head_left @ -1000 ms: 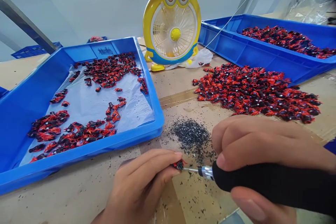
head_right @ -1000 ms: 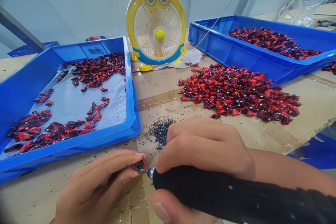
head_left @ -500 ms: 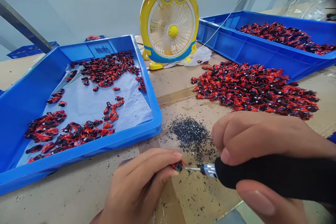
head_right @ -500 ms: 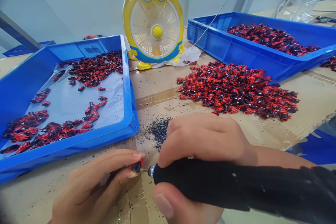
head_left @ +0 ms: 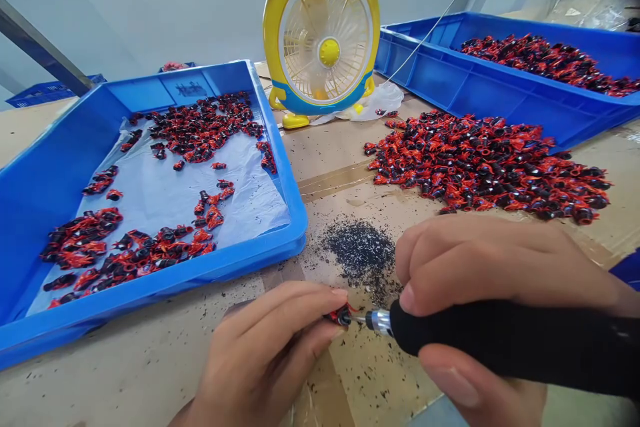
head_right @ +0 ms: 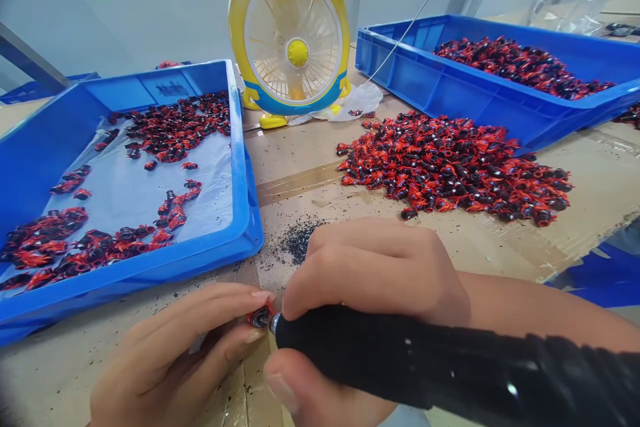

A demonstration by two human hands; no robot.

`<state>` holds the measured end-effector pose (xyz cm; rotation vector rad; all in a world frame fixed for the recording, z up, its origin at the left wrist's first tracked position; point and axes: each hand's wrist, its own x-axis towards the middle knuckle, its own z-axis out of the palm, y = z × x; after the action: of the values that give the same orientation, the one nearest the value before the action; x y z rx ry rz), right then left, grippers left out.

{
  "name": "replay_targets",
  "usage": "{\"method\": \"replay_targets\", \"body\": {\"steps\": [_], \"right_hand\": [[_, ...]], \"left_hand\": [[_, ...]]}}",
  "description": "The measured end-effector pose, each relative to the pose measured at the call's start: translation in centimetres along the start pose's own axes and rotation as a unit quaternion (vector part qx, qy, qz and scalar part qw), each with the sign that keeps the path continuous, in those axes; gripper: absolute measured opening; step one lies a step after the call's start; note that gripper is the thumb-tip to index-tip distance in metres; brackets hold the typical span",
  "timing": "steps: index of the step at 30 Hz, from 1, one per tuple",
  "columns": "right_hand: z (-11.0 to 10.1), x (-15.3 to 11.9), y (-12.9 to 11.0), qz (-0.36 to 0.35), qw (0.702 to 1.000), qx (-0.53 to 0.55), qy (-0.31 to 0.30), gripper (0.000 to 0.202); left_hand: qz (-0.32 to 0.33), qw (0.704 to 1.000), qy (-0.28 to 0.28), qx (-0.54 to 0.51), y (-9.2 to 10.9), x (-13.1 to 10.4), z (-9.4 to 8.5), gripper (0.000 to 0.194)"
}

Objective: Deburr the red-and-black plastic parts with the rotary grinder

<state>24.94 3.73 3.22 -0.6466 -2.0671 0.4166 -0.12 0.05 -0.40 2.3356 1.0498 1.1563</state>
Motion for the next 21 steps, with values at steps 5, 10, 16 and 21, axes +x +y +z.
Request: {"method": "replay_targets", "body": {"steps": [5,10,16,21], "right_hand": [[0.5,-0.2,0.0,-0.013,1.000,0.004,0.013,0.017],[1.0,-0.3,-0.1,-0.010,0.998,0.028,0.049,0.017],[0.9,-0.7,-0.3,0.027,0.999,0.008,0.027,0.013],[0.7,-0.5,0.0,0.005,1.000,0.011,0.013,0.016]], "left_hand": [[0.014,1.000,0.003,-0.005,0.0,0.0,0.1,0.015],[0.020,1.000,-0.001,0.005,-0.1,-0.1,0.1,0.016],[0.021,1.000,-0.004,0.007,-0.2,-0.4,0.3,0.015],[0.016,1.000,-0.007,0.013,-0.1,-0.5,0.3,0.015]]}}
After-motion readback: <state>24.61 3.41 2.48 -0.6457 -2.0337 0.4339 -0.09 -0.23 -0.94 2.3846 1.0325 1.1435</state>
